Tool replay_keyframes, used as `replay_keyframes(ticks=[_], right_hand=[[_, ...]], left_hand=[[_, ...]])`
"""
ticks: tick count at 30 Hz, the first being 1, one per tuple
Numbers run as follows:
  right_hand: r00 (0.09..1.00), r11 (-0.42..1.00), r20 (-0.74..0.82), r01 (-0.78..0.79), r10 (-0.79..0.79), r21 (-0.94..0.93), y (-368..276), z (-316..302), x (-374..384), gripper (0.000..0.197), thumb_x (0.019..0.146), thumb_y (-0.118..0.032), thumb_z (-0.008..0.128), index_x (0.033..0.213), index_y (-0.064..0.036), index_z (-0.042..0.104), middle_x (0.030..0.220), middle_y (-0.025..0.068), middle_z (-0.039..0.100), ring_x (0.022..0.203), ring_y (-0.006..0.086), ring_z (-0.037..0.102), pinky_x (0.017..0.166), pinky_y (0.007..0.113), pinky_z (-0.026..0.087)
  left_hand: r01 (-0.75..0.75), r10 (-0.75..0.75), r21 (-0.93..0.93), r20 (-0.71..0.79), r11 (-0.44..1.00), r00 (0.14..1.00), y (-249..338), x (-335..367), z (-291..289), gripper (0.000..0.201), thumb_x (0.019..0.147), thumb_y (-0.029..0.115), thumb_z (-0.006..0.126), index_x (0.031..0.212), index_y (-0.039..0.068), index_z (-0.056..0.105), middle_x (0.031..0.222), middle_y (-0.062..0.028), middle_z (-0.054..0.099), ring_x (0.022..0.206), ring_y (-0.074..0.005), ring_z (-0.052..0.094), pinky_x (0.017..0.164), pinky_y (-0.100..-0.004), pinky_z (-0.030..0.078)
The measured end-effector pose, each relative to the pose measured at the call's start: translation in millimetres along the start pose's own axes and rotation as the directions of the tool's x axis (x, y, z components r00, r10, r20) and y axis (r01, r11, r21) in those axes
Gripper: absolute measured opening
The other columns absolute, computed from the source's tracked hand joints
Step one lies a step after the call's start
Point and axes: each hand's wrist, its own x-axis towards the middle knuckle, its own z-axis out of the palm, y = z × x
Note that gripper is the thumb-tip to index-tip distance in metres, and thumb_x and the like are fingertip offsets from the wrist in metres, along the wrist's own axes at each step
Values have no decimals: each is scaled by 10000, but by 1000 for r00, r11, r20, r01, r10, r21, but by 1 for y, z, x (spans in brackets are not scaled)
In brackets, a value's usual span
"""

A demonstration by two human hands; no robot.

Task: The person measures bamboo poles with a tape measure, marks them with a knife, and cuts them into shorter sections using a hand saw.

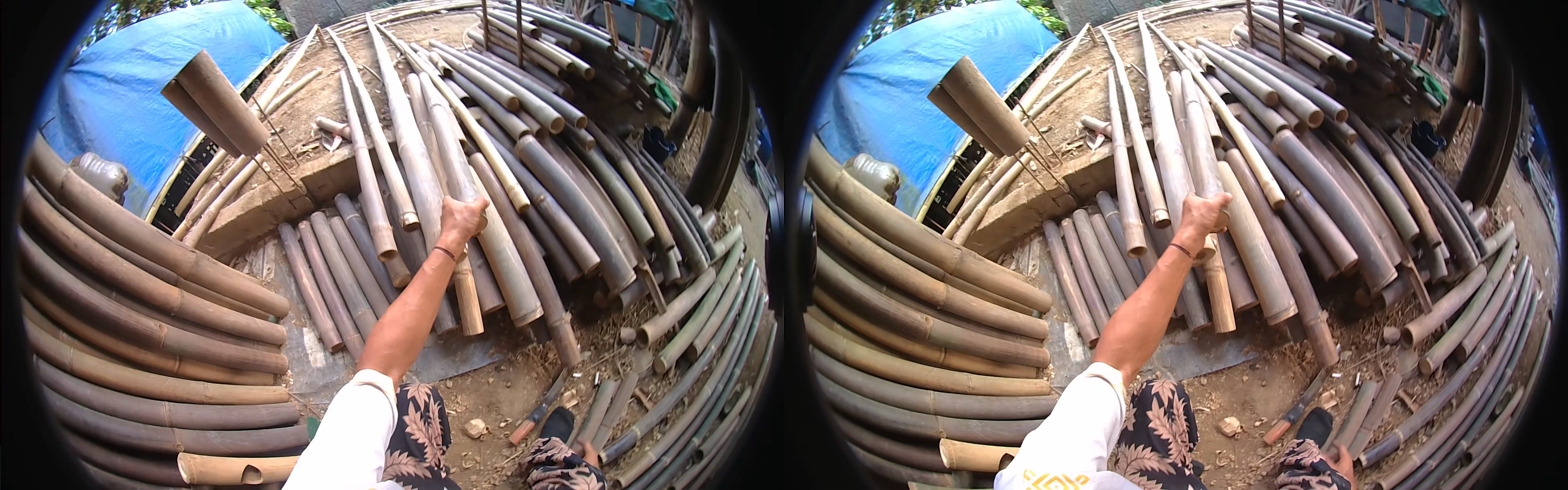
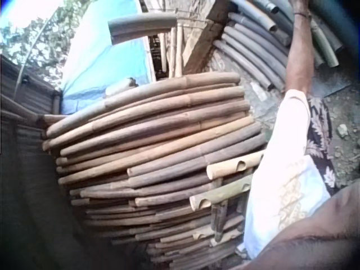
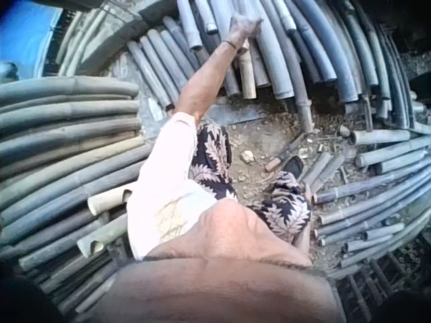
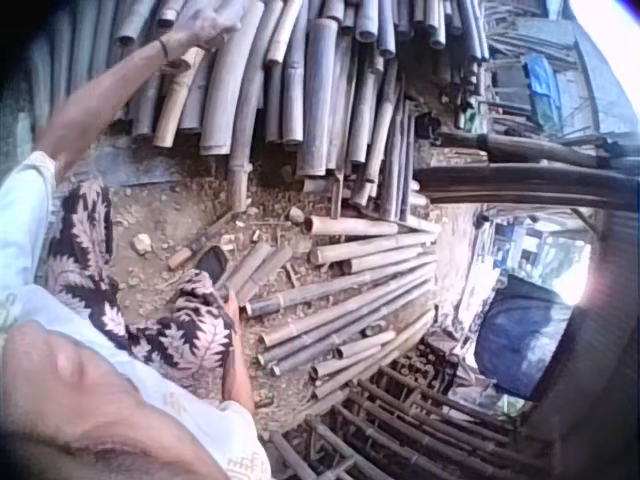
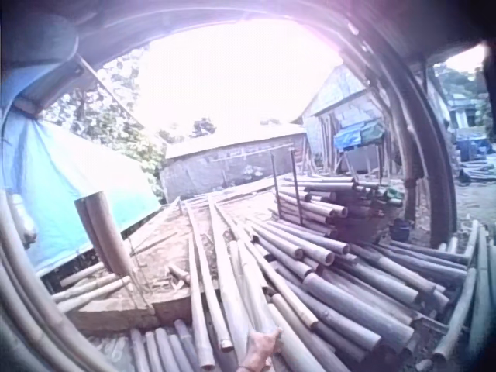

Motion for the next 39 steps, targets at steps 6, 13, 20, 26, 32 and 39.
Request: replay_keyframes(ticks=[6,13,20,26,32,39], right_hand=[[990,990,-123,-78,63,-121,-39,-3,8,551,898,-209,698,1375,-16,500,829,65,657,694,143,600,614,284,486],[980,984,-188,-95,66,-151,-65,-8,18,554,910,-257,703,1394,-69,510,800,51,671,640,126,564,564,279,463],[962,984,-268,-100,57,-149,-63,-25,0,558,921,-306,707,1414,-122,519,772,38,686,586,109,527,513,275,439],[786,957,-545,247,-291,-153,-59,-106,-53,561,931,-347,711,1430,-168,527,747,26,698,540,94,496,470,272,419],[789,758,-435,581,-434,297,-375,-105,-58,533,922,-158,625,1409,-13,467,1187,127,619,982,183,637,861,312,523],[762,865,443,497,-473,69,-528,58,14,902,902,-463,708,1520,5,247,1350,286,522,1233,336,554,994,424,487]], left_hand=[[-37,71,251,-126,967,989,18,29,56,916,701,329,792,1359,-149,370,1254,-332,576,1196,-428,567,1041,-429,453],[-256,408,647,-94,718,908,5,73,-3,509,834,438,692,1155,43,673,1269,-172,588,1216,-350,520,1051,-479,434],[439,-85,598,-525,670,847,-40,38,-129,884,696,449,835,1310,-67,463,1405,-265,466,1249,-414,534,1023,-471,479],[301,-292,-246,76,921,954,-99,-8,-204,624,812,349,723,1213,-87,523,1054,-219,682,908,-371,694,832,-453,589],[707,17,-656,736,266,676,-20,-183,-128,536,860,372,561,1240,-5,533,1085,-175,671,1038,-329,653,1006,-528,491],[856,332,-517,806,-8,490,-51,-303,-78,581,796,396,729,1220,38,557,1155,-150,633,1111,-305,626,1030,-480,472]])
